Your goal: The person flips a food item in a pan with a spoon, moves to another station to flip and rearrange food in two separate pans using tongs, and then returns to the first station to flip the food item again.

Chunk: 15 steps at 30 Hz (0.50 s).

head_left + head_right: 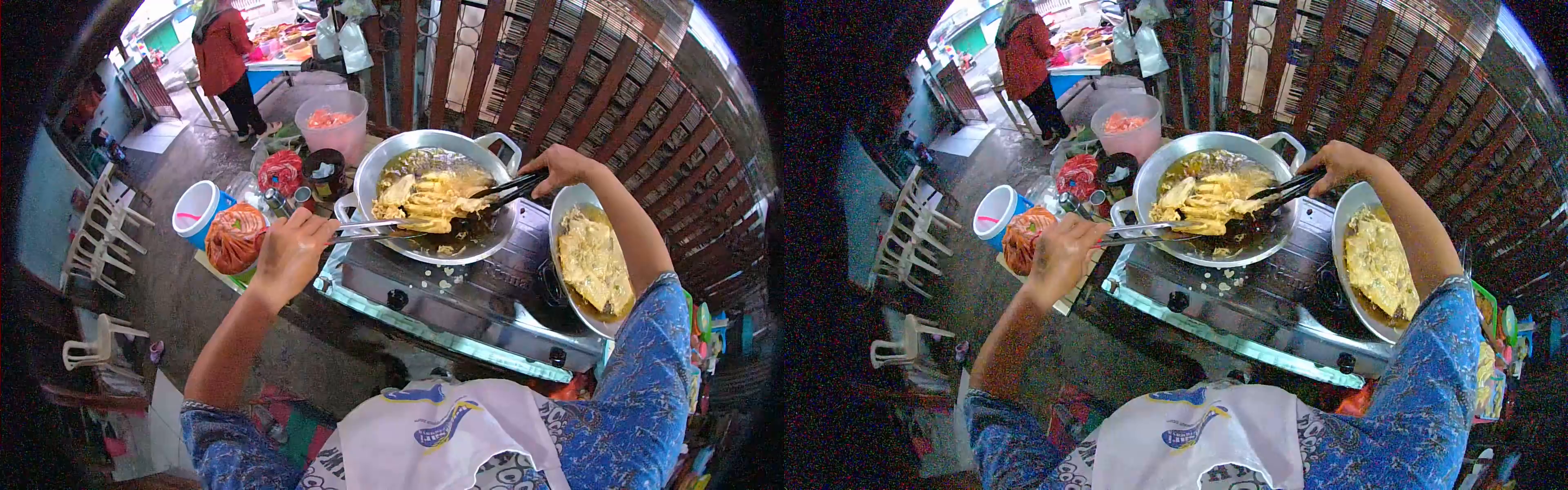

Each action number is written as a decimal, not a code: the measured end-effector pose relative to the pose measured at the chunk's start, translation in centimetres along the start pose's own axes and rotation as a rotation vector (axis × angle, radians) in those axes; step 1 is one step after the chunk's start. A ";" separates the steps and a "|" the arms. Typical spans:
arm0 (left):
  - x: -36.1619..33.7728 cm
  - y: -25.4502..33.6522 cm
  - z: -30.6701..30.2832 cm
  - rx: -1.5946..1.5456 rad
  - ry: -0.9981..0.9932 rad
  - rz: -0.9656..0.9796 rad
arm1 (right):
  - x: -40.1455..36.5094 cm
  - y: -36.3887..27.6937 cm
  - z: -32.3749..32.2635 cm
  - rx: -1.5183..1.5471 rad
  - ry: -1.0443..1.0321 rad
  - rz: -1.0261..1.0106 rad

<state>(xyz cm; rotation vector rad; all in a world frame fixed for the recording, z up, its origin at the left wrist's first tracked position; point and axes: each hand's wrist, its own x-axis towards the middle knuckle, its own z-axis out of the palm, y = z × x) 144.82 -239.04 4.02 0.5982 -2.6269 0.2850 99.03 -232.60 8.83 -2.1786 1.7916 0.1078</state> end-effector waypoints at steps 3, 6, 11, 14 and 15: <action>0.3 -0.6 -0.3 -0.017 -0.015 0.025 | 0.3 0.1 -0.3 0.008 -0.028 0.004; 0.5 -1.4 0.0 -0.033 -0.013 0.055 | 0.7 0.1 -0.6 -0.006 -0.061 -0.020; 0.4 -2.2 0.1 -0.030 -0.020 0.083 | 1.7 0.5 -1.1 0.065 -0.174 0.046; 0.4 -2.6 0.4 -0.032 0.002 0.104 | 2.0 0.3 -1.6 0.090 -0.219 0.049; 0.4 -2.7 0.4 -0.015 0.021 0.118 | 2.1 0.0 -2.0 0.100 -0.255 0.081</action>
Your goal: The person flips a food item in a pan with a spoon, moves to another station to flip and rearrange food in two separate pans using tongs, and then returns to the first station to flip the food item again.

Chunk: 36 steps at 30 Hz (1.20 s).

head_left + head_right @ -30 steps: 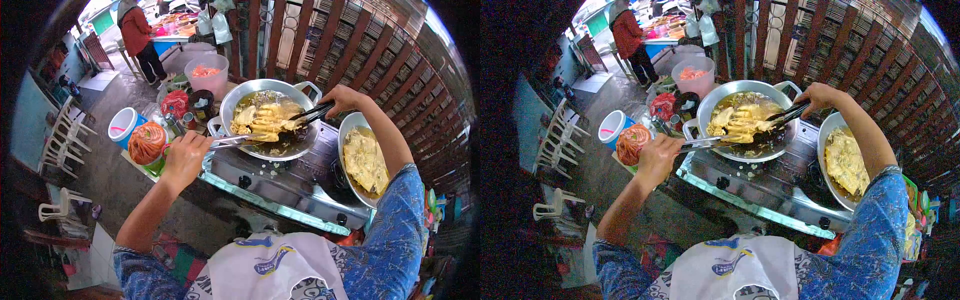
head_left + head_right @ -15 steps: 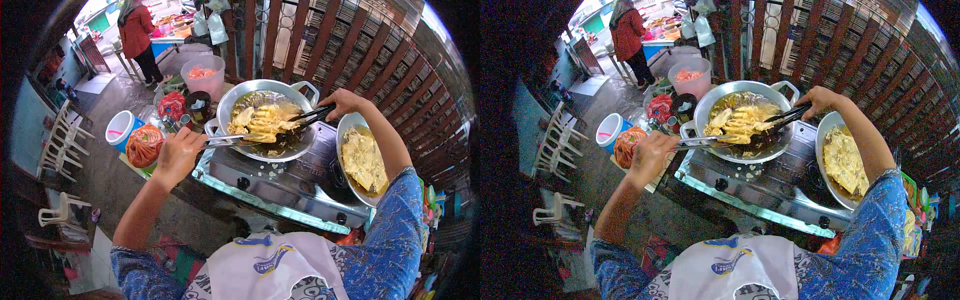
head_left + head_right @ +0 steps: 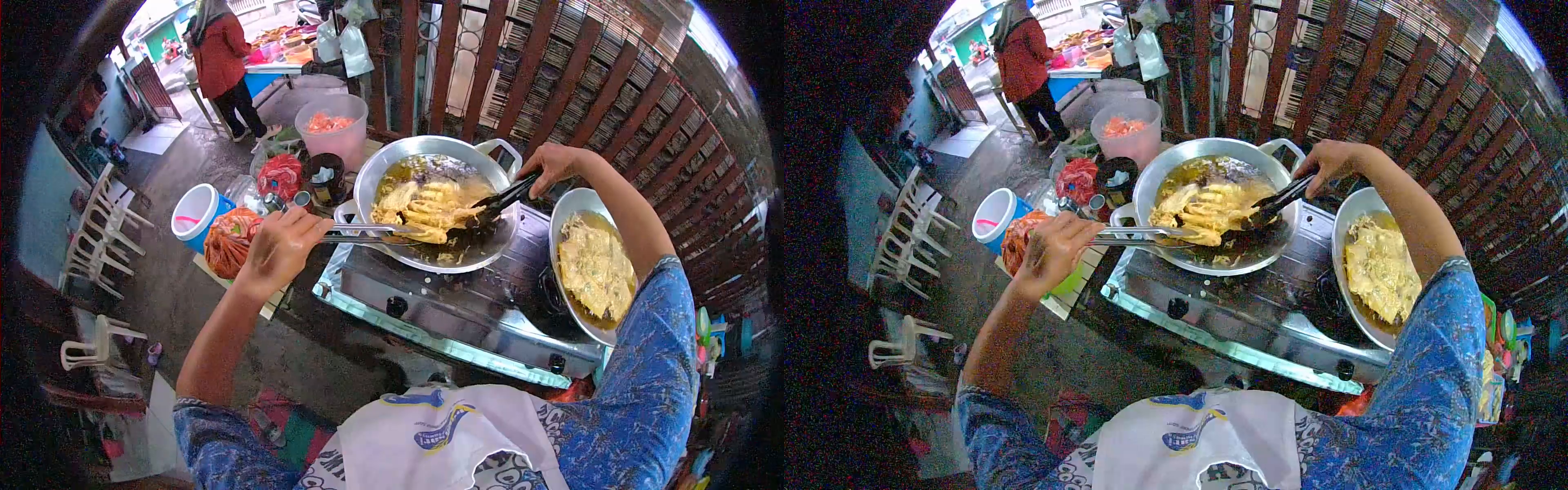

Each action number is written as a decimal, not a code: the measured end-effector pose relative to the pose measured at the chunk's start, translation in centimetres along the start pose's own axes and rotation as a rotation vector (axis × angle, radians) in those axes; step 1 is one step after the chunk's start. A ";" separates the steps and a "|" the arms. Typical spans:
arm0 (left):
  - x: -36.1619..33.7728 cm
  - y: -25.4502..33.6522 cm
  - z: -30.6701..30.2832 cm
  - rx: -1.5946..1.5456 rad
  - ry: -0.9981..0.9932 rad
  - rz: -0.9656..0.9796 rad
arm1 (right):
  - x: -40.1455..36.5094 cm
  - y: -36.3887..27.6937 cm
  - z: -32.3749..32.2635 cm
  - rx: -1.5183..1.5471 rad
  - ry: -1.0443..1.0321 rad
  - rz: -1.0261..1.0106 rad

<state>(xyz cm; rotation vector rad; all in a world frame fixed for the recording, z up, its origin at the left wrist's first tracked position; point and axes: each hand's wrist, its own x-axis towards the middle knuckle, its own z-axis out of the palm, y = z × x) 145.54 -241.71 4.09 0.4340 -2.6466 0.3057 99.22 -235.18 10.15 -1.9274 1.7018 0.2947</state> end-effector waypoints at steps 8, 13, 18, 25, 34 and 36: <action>1.5 -0.2 0.1 0.117 -0.043 0.116 | 2.0 -2.0 -2.4 -0.147 -0.097 -0.071; 1.2 -0.3 0.6 0.121 -0.026 0.095 | 0.3 -3.6 -2.7 -0.157 -0.140 -0.016; 0.7 -0.6 1.1 0.139 -0.017 0.096 | -0.9 -1.3 -0.3 0.055 -0.117 0.077; 1.1 -0.1 0.8 0.188 -0.063 0.080 | -3.7 -1.2 1.7 0.103 -0.012 0.130; 1.4 -0.2 1.2 0.123 -0.120 0.030 | -6.7 -3.7 4.6 -0.301 0.328 0.000; 1.6 -0.2 1.2 0.126 -0.130 0.023 | -7.8 -4.8 5.2 -0.299 0.375 0.078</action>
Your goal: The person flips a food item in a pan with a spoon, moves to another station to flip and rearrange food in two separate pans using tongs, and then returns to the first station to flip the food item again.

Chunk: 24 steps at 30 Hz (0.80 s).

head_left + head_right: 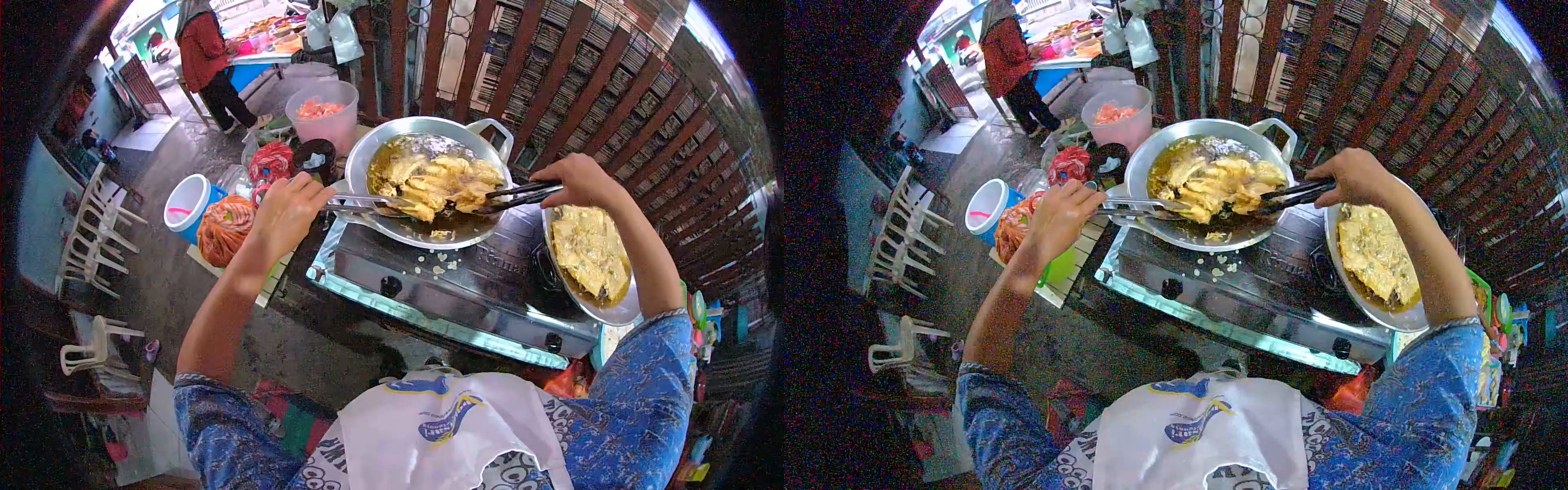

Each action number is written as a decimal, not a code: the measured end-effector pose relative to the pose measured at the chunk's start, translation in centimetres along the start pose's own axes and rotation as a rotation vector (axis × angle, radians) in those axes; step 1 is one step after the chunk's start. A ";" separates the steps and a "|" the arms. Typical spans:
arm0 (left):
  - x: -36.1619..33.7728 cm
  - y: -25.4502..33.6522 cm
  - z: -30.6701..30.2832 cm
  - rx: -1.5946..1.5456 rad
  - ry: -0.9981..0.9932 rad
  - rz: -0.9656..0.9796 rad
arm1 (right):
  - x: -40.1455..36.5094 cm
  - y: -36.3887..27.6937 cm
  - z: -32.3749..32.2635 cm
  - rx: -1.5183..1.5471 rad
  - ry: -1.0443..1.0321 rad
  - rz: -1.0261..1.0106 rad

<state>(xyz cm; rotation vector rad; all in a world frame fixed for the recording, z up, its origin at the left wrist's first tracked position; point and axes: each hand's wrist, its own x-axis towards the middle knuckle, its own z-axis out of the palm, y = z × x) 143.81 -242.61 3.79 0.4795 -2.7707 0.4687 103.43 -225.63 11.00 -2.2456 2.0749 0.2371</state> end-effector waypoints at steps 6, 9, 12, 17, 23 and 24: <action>0.3 -0.4 0.5 0.080 0.052 0.040 | -3.5 -3.2 -0.6 -0.019 0.107 0.078; 0.3 -0.5 0.5 0.101 0.050 0.037 | -2.7 -2.0 1.0 0.377 -0.077 0.134; 0.3 -0.6 0.3 0.118 0.052 0.023 | -1.5 -2.6 2.6 0.789 -0.298 0.510; -0.2 -0.8 0.0 0.130 0.039 -0.026 | -0.6 -2.3 3.0 0.823 -0.425 0.540; -0.9 -0.3 -2.5 0.048 0.030 -0.136 | -3.1 -1.0 0.9 -0.070 0.142 0.250; -0.9 -0.1 -2.9 0.019 0.033 -0.162 | -3.0 -1.3 1.7 -0.071 0.142 0.251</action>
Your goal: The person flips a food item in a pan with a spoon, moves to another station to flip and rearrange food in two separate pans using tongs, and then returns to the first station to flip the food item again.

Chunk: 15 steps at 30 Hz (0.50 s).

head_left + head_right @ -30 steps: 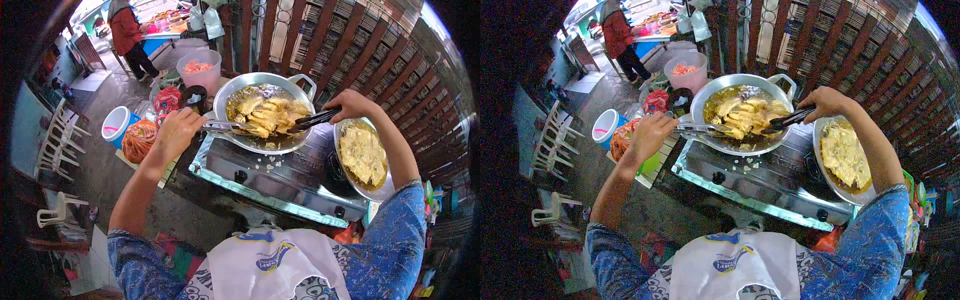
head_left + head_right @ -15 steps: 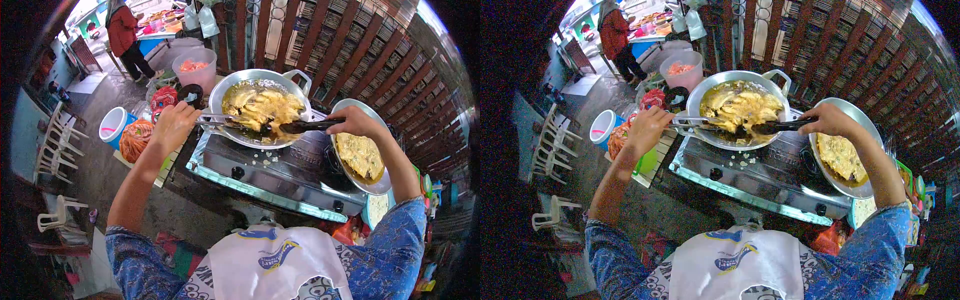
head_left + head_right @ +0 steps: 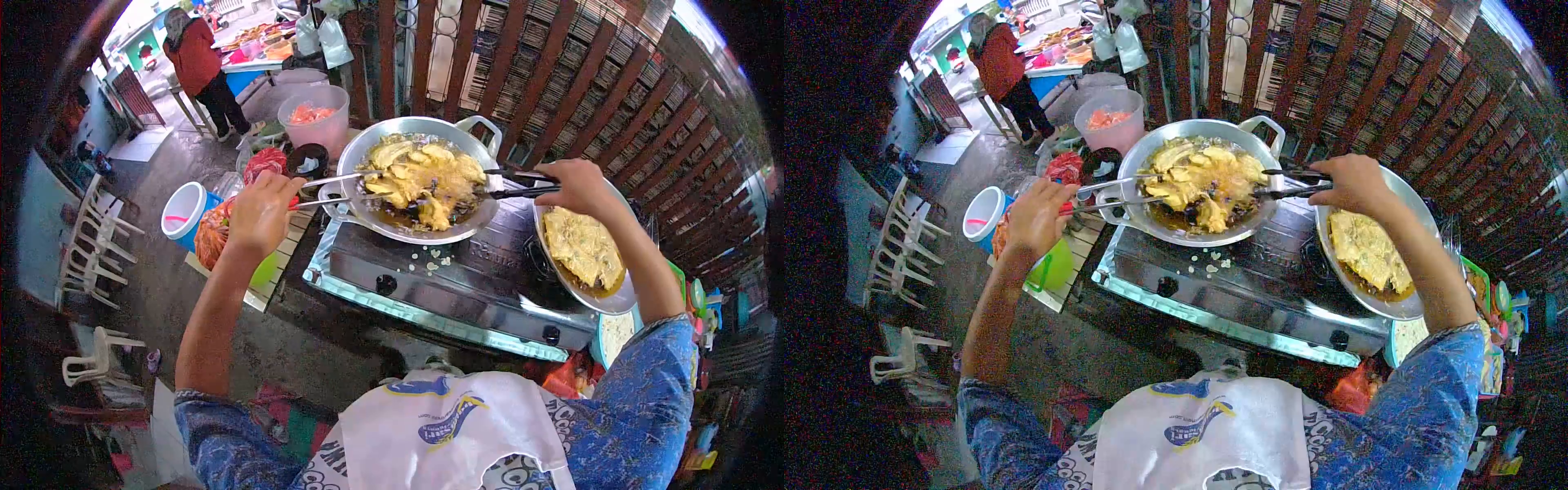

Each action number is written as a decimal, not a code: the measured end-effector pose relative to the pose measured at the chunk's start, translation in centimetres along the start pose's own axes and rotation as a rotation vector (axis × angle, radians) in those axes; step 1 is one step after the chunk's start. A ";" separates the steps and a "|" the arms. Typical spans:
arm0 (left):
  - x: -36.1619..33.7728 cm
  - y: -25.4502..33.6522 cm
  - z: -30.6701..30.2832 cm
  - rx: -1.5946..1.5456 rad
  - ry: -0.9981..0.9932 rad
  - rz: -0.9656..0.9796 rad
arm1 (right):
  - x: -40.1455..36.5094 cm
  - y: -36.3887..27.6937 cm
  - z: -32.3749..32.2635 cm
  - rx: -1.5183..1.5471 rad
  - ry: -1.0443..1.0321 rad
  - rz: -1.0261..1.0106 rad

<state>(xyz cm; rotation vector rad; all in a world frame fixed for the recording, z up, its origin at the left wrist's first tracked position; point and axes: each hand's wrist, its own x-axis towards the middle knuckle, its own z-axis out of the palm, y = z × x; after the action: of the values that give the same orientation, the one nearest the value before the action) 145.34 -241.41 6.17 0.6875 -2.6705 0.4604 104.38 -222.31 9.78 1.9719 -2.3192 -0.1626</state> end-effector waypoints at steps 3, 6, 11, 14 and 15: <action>0.3 0.9 -0.2 -0.051 0.012 -0.031 | 0.6 -2.2 2.0 -0.123 -0.014 -0.053; 1.2 2.8 -0.3 -0.097 0.015 -0.050 | 1.1 -4.5 3.8 -0.174 0.019 -0.071; 2.9 4.7 2.3 -0.045 -0.021 -0.071 | 1.9 -5.6 7.2 -0.328 0.163 -0.131; 3.5 5.3 3.2 0.006 -0.065 -0.088 | 2.0 -4.8 6.9 -0.339 0.171 -0.156; 3.5 5.4 3.4 0.004 -0.064 -0.088 | 2.0 -4.4 6.6 -0.328 0.173 -0.179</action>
<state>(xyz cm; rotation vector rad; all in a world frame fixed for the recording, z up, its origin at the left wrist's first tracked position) 138.83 -239.63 3.33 0.8303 -2.6861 0.4279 107.44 -224.81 2.67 1.9361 -1.8725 -0.3462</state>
